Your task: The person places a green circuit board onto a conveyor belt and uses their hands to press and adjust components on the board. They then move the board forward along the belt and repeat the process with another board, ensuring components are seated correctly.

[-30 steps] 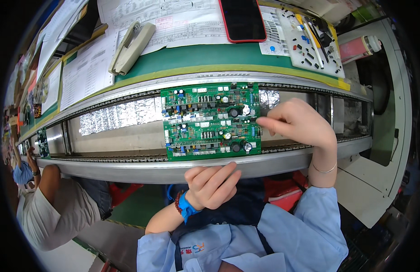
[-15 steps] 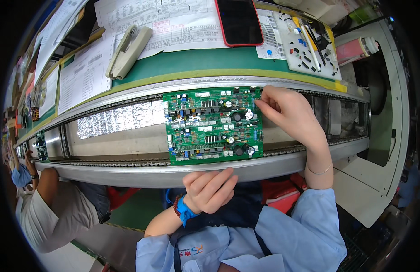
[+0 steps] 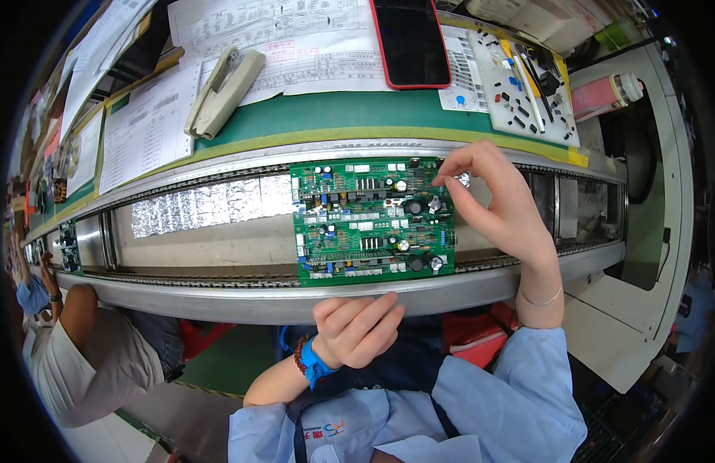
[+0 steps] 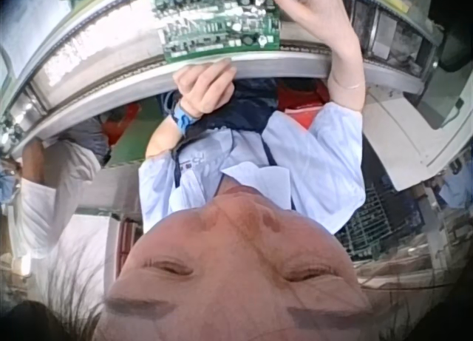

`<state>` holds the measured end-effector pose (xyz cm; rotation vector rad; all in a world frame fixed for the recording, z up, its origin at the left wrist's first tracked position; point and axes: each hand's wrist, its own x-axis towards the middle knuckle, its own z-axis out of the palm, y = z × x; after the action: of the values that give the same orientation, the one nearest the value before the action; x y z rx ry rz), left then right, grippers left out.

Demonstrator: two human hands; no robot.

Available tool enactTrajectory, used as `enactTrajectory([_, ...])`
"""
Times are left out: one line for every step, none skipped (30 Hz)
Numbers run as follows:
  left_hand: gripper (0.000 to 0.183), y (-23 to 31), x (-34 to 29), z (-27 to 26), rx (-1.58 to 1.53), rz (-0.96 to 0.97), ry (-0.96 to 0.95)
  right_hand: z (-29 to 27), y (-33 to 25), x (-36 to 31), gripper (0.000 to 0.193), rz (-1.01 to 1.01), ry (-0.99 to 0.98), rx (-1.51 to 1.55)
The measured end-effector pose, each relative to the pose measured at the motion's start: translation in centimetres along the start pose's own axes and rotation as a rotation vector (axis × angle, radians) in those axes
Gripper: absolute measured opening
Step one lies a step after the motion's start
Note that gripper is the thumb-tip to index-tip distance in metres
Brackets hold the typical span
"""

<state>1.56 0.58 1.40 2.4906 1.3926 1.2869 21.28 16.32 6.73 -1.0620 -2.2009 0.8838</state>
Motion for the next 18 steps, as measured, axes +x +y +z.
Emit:
enactTrajectory([0.027, 0.00, 0.05, 0.02, -0.007, 0.001, -0.001, -0.06, -0.06, -0.06, 0.012, 0.002, -0.019, 0.003])
enactTrajectory([0.027, -0.01, 0.09, 0.03, -0.014, 0.001, -0.002, -0.11, -0.10, -0.12, 0.012, 0.004, -0.039, 0.006])
enactTrajectory([0.025, -0.01, 0.17, 0.04, -0.012, 0.001, 0.004, -0.15, -0.10, -0.14, 0.013, 0.005, -0.058, 0.009])
enactTrajectory([0.022, 0.03, 0.24, 0.05, -0.008, 0.000, 0.009, -0.17, -0.02, -0.12, 0.014, -0.004, -0.073, -0.007])
enactTrajectory([0.020, 0.05, 0.29, 0.07, -0.005, 0.000, 0.013, -0.18, 0.08, -0.08, 0.014, -0.012, -0.087, -0.024])
enactTrajectory([0.020, 0.07, 0.31, 0.07, -0.002, -0.002, 0.014, -0.17, 0.17, -0.06, 0.014, -0.021, -0.102, -0.040])
enactTrajectory([0.020, 0.09, 0.28, 0.06, -0.001, -0.004, 0.014, -0.10, 0.26, -0.11, 0.013, 0.003, -0.105, -0.017])
enactTrajectory([0.020, 0.10, 0.26, 0.05, 0.001, -0.005, 0.014, -0.01, 0.33, -0.21, 0.013, 0.027, -0.108, 0.006])
enactTrajectory([0.020, 0.09, 0.24, 0.04, 0.000, -0.006, 0.014, 0.03, 0.36, -0.27, 0.012, 0.051, -0.111, 0.029])
enactTrajectory([0.020, 0.09, 0.25, 0.02, 0.000, -0.006, 0.014, -0.01, 0.33, -0.29, 0.012, 0.057, -0.113, 0.022])
enactTrajectory([0.020, 0.09, 0.24, 0.02, 0.000, -0.006, 0.014, -0.08, 0.28, -0.29, 0.011, 0.062, -0.116, 0.014])
enactTrajectory([0.020, 0.10, 0.23, 0.04, 0.000, -0.008, 0.014, -0.16, 0.25, -0.27, 0.010, 0.068, -0.118, 0.007])
enactTrajectory([0.020, 0.12, 0.23, 0.05, 0.000, -0.010, 0.014, -0.25, 0.24, -0.25, 0.010, 0.054, -0.120, -0.012])
enactTrajectory([0.020, 0.13, 0.23, 0.06, 0.000, -0.011, 0.014, -0.33, 0.22, -0.23, 0.010, 0.039, -0.122, -0.030])
enactTrajectory([0.022, 0.12, 0.25, 0.04, -0.001, -0.007, 0.008, -0.40, 0.23, -0.22, 0.010, 0.024, -0.125, -0.049])
enactTrajectory([0.024, 0.11, 0.26, -0.04, -0.002, -0.003, 0.001, -0.44, 0.29, -0.21, 0.011, 0.013, -0.125, -0.058])
enactTrajectory([0.027, 0.11, 0.26, -0.08, -0.002, 0.001, -0.005, -0.48, 0.38, -0.18, 0.012, 0.001, -0.125, -0.067])
enactTrajectory([0.027, 0.12, 0.24, -0.08, -0.001, 0.001, -0.005, -0.50, 0.42, -0.16, 0.013, -0.011, -0.125, -0.075])
